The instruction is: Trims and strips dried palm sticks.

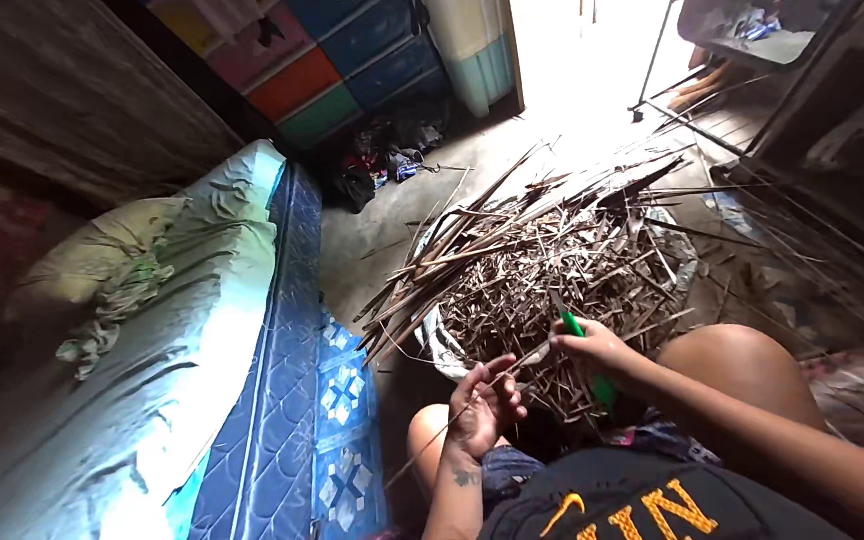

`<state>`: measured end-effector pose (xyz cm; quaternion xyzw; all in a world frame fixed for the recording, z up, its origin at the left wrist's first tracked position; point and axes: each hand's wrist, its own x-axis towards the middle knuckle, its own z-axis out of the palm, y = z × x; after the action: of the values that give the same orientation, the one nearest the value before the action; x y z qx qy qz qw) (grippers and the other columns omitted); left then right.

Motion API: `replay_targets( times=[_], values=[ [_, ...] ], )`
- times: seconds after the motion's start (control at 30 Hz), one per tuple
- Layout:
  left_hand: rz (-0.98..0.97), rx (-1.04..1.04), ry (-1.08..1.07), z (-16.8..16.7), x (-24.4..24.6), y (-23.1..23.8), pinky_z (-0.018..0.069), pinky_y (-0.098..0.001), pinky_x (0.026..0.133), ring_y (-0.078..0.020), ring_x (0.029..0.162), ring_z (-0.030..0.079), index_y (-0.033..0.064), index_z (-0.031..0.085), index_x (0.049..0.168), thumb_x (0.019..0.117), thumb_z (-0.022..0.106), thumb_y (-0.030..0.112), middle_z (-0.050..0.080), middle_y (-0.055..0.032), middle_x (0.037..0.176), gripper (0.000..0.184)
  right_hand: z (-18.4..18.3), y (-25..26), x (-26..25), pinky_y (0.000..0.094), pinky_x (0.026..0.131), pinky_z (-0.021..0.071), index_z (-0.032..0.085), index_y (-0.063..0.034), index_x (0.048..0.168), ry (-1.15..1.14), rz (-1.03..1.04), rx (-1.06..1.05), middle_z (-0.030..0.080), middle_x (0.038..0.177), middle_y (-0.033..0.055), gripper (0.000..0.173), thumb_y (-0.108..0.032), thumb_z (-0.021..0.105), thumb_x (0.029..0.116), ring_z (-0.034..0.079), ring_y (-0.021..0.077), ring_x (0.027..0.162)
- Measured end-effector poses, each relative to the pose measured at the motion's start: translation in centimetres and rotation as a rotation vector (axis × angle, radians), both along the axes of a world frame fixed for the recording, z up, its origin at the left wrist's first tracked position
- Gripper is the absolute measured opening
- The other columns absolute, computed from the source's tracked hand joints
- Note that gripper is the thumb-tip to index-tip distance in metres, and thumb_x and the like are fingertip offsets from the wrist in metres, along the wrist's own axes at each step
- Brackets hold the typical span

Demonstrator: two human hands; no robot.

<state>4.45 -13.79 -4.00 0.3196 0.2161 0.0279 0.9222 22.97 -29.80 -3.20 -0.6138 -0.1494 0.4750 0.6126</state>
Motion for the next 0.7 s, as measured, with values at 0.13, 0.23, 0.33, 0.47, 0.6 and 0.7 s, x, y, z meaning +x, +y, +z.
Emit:
replay_targets(
  times=[0.13, 0.23, 0.33, 0.47, 0.6, 0.7],
  values=[
    [-0.219, 0.226, 0.045, 1.8, 0.5, 1.5, 0.0419, -0.0168, 0.043, 0.0014, 0.041, 0.045, 0.0056, 0.07, 0.123, 0.1031, 0.054, 0.022, 0.05, 0.013, 0.052, 0.03, 1.1, 1.2, 1.6, 0.017, 0.046, 0.0366, 0.062, -0.0039, 0.116, -0.025, -0.204, 0.032, 0.058, 0.076, -0.0026, 0.014, -0.009, 0.06, 0.1027, 0.042, 0.001, 0.05],
    [-0.168, 0.337, 0.127, 3.3, 1.2, 1.4, 0.0422, -0.0166, 0.042, 0.001, 0.039, 0.043, 0.0038, 0.069, 0.112, 0.1084, 0.037, 0.015, 0.045, 0.012, 0.049, 0.034, 1.7, 2.0, 1.3, 0.0246, 0.058, 0.0433, 0.059, -0.0002, 0.121, -0.343, -0.233, -0.045, 0.058, 0.084, 0.0032, 0.023, -0.014, 0.058, 0.1032, 0.05, 0.0072, 0.063],
    [-0.06, 0.376, 0.176, 4.2, 1.9, 0.5, 0.0435, -0.0174, 0.041, -0.0001, 0.038, 0.043, 0.0017, 0.067, 0.107, 0.1094, 0.033, 0.012, 0.044, 0.0105, 0.048, 0.035, 3.6, 1.6, -0.8, 0.0566, 0.08, 0.0523, 0.062, 0.0027, 0.114, -0.767, 0.188, -0.214, 0.067, 0.095, 0.0217, 0.028, -0.022, 0.054, 0.1029, 0.067, 0.0365, 0.09],
    [0.068, 0.535, 0.331, 5.0, 2.8, -1.3, 0.0394, -0.0166, 0.039, 0.0, 0.036, 0.038, 0.0039, 0.057, 0.093, 0.1073, 0.032, 0.004, 0.038, 0.0092, 0.047, 0.029, 5.0, 2.5, -3.4, 0.0615, 0.082, 0.0525, 0.057, 0.0009, 0.12, -0.909, 0.601, -0.458, 0.068, 0.103, 0.0254, 0.028, -0.023, 0.047, 0.1084, 0.069, 0.0454, 0.101],
    [0.064, 0.669, 0.417, 4.1, 3.2, -2.0, 0.0375, -0.0165, 0.039, -0.0003, 0.038, 0.038, -0.0038, 0.066, 0.1, 0.1092, 0.04, 0.007, 0.039, 0.008, 0.049, 0.03, 2.0, 5.2, 0.9, 0.0636, 0.085, 0.0523, 0.057, 0.0018, 0.125, -0.915, 0.47, -0.681, 0.068, 0.114, 0.0268, 0.028, -0.016, 0.044, 0.1078, 0.067, 0.0465, 0.109],
    [0.09, 0.62, 0.414, 4.0, 3.8, -1.6, 0.0364, -0.0159, 0.038, 0.0003, 0.037, 0.036, -0.0037, 0.066, 0.099, 0.1092, 0.04, 0.007, 0.037, 0.0084, 0.048, 0.029, 1.9, 6.7, 1.7, 0.0616, 0.087, 0.0527, 0.058, 0.0006, 0.125, -0.869, 0.429, -0.724, 0.068, 0.118, 0.0241, 0.028, -0.013, 0.042, 0.107, 0.067, 0.0431, 0.113]
  ],
)
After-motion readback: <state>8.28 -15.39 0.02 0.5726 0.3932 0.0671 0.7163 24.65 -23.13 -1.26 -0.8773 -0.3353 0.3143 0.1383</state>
